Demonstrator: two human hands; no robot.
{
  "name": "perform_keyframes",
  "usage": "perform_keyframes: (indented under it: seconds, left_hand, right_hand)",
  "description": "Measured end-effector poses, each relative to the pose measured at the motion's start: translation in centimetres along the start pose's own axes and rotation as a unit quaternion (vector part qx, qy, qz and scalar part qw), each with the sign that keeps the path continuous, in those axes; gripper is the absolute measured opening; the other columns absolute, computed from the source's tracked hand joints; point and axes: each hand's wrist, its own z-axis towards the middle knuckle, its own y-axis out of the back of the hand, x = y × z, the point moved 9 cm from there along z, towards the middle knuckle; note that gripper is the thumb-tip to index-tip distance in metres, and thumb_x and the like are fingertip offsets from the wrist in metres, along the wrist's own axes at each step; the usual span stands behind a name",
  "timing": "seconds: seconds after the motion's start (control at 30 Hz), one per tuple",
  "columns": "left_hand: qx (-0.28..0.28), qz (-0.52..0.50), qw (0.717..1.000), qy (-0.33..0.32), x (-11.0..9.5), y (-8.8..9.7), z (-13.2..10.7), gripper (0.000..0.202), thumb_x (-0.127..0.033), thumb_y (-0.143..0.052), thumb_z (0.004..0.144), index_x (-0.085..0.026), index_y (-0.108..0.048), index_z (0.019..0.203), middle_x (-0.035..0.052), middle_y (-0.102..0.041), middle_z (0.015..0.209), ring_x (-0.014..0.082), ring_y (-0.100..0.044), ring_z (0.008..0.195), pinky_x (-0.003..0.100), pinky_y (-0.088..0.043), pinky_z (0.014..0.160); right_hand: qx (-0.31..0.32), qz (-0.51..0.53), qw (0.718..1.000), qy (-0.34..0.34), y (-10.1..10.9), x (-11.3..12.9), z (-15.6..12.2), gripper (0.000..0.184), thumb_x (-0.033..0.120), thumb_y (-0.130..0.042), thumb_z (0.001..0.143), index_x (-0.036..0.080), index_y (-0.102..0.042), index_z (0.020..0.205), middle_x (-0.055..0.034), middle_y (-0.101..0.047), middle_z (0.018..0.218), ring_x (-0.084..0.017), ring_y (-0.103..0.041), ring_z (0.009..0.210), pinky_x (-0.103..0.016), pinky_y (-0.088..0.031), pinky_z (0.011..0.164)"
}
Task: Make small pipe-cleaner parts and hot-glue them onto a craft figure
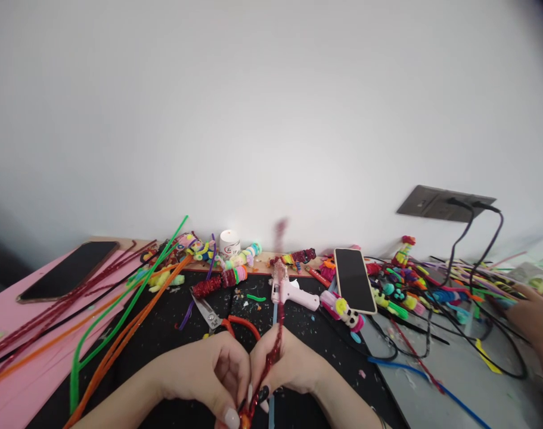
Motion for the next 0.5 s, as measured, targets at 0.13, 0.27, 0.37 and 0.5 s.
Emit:
perform_keyframes:
  seconds: [0.13, 0.27, 0.37, 0.5]
  left_hand:
    - [-0.075, 0.051, 0.993, -0.073, -1.7, 1.5, 0.3, 0.021, -0.023, -0.08, 0.056, -0.015, -0.066, 0.069, 0.0003, -0.068, 0.061, 0.0114, -0.06, 0.05, 0.022, -0.046, 0.052]
    - [-0.206, 0.148, 0.952, -0.17, -3.9, 3.7, -0.1, 0.014, -0.021, -0.073, 0.066, -0.016, -0.061, 0.071, -0.0023, -0.064, 0.06, 0.0115, -0.057, 0.055, 0.022, -0.042, 0.055]
    - [-0.265, 0.228, 0.911, -0.218, -5.1, 4.2, -0.7, 0.007, -0.018, -0.067, 0.069, -0.016, -0.063, 0.075, -0.0002, -0.064, 0.068, 0.0137, -0.056, 0.062, 0.023, -0.044, 0.059]
    - [-0.301, 0.307, 0.864, -0.26, -6.4, 4.1, -1.5, 0.013, -0.018, -0.063, 0.072, -0.018, -0.069, 0.083, 0.0056, -0.069, 0.085, 0.0201, -0.061, 0.077, 0.026, -0.048, 0.068]
  right_hand:
    - [-0.093, 0.008, 0.994, 0.052, 1.6, 1.0, 0.6, 0.027, 0.033, -0.079, 0.059, 0.012, -0.063, 0.065, 0.0009, -0.061, 0.051, -0.007, -0.049, 0.038, -0.015, -0.031, 0.036]
    - [-0.217, -0.05, 0.963, 0.153, 3.8, 3.3, 0.2, 0.025, 0.038, -0.069, 0.071, 0.014, -0.062, 0.071, 0.0046, -0.054, 0.051, -0.005, -0.04, 0.039, -0.016, -0.03, 0.036]
    - [-0.271, -0.138, 0.93, 0.206, 4.4, 4.8, -0.5, 0.023, 0.036, -0.065, 0.076, 0.014, -0.066, 0.075, 0.0038, -0.054, 0.055, -0.006, -0.041, 0.043, -0.018, -0.033, 0.041]
    - [-0.317, -0.194, 0.896, 0.241, 4.9, 5.6, -1.2, 0.015, 0.031, -0.066, 0.074, 0.016, -0.07, 0.077, -0.0004, -0.062, 0.067, -0.01, -0.048, 0.051, -0.021, -0.037, 0.045]
